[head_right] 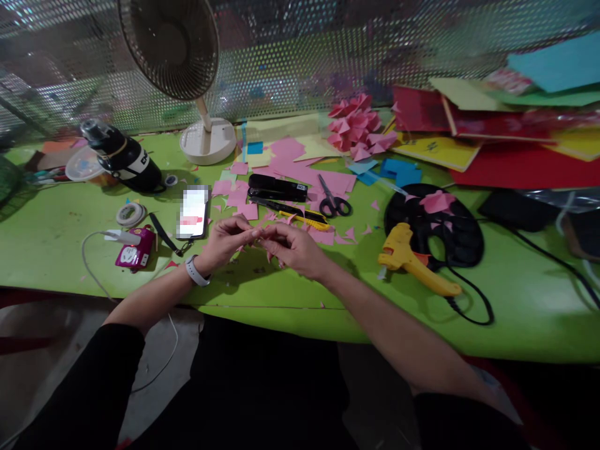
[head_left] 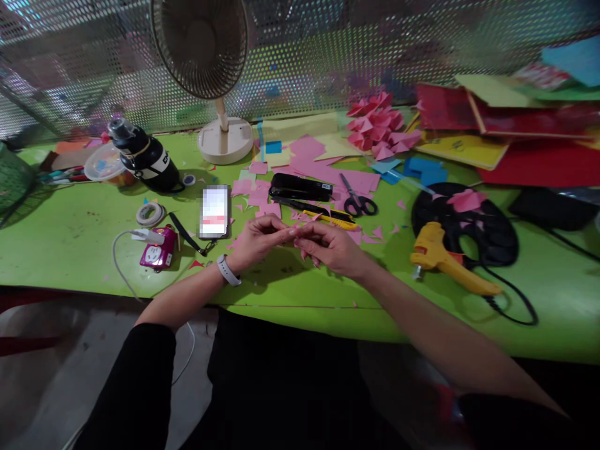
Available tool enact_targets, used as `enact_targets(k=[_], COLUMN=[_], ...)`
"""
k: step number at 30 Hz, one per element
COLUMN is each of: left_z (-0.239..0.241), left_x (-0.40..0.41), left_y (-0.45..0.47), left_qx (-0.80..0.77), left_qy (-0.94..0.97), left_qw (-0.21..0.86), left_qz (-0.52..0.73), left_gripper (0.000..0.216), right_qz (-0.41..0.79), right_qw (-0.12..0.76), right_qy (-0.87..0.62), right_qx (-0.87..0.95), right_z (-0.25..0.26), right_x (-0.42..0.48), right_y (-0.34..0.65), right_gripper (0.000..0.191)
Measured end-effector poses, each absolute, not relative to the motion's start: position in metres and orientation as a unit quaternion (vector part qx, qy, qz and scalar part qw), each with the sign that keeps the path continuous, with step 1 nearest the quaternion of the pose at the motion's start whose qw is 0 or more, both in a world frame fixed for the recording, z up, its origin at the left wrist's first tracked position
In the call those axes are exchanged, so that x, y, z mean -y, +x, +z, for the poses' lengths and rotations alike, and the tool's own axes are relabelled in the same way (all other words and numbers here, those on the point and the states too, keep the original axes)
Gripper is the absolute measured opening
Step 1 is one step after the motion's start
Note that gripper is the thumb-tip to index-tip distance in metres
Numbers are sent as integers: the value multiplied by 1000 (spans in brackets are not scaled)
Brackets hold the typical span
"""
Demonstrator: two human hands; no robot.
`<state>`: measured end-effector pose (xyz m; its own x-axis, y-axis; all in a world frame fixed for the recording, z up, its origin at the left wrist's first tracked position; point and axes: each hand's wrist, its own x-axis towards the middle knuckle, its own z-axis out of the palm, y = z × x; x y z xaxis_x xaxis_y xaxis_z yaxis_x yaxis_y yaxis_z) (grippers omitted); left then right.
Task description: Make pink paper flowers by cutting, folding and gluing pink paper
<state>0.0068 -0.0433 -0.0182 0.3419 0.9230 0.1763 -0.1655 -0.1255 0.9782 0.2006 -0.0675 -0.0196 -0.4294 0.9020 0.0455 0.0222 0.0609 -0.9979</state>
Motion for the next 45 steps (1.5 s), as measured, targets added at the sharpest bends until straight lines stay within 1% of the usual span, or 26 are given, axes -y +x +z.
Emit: enact_targets(k=[3, 11, 17, 20, 24, 26, 31, 36, 45], left_z=[-18, -23, -24, -23, -21, -19, -18, -23, -23], left_x=[44, 42, 42, 41, 41, 41, 41, 40, 39], left_y=[7, 6, 6, 6, 5, 5, 5, 4, 2], left_qx=[-324, -325, -318, -320, -331, -337, -327, -312, -289], left_qy=[585, 597, 597, 591, 593, 599, 623, 648, 664], left_qw=[572, 575, 582, 585, 570, 563, 535, 508, 506], left_qz=[474, 456, 451, 454, 463, 460, 468, 474, 468], left_gripper=[24, 25, 24, 24, 27, 29, 27, 21, 17], right_qz=[563, 557, 577, 584, 565, 554, 560, 574, 597], right_qw=[396, 369, 348, 356, 394, 397, 373, 361, 332], right_qy=[-380, -366, -353, -360, -376, -376, -361, -354, -352], right_qx=[618, 648, 649, 634, 620, 628, 645, 644, 639], right_z=[-26, -21, -14, -15, -23, -28, -33, -25, -22], right_x=[67, 62, 62, 64, 64, 63, 60, 61, 62], right_y=[201, 206, 207, 206, 205, 206, 209, 207, 210], right_gripper=[30, 23, 29, 33, 31, 29, 27, 27, 25])
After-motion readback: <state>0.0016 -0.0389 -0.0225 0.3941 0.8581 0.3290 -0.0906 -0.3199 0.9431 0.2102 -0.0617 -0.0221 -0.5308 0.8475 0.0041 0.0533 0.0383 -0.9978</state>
